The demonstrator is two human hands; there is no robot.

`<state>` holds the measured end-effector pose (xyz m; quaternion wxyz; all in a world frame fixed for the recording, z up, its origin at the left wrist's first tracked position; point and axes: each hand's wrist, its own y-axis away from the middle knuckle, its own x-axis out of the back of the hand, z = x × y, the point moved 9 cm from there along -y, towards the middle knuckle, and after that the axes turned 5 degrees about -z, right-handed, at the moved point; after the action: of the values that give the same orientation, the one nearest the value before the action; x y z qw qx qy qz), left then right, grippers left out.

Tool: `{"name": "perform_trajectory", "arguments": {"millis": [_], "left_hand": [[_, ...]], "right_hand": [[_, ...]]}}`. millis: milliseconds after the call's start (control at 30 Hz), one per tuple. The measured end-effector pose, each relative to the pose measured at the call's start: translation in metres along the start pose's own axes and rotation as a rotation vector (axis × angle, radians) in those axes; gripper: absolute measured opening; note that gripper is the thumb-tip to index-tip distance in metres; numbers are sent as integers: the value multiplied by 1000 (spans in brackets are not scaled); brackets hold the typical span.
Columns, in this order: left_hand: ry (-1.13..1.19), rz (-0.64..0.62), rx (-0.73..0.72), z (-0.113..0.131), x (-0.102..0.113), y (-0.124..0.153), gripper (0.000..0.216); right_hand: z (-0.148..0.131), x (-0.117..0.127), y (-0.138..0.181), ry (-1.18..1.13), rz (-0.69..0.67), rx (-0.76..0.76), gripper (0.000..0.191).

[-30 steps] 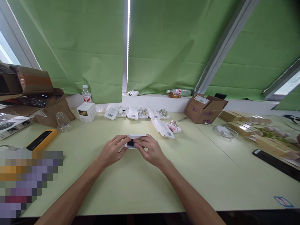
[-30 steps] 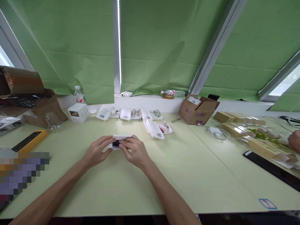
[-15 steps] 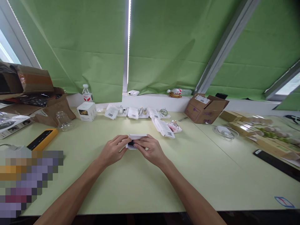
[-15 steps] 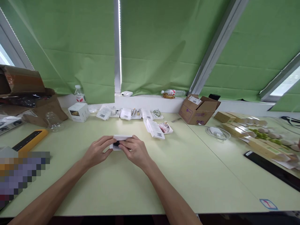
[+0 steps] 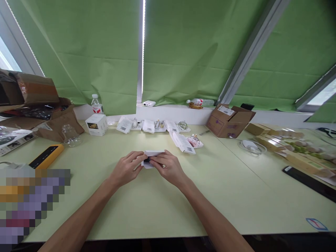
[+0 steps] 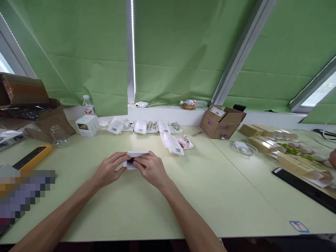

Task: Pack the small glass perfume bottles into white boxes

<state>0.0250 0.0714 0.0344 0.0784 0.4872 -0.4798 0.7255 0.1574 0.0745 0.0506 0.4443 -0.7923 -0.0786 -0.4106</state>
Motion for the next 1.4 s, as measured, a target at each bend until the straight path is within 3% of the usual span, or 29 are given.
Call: {"name": "perform_trajectory", "arguments": {"millis": [1400], "left_hand": [[-24, -15, 19, 1, 1, -1, 35]], "right_hand": [[1, 1, 1, 15, 44, 8, 15]]}}
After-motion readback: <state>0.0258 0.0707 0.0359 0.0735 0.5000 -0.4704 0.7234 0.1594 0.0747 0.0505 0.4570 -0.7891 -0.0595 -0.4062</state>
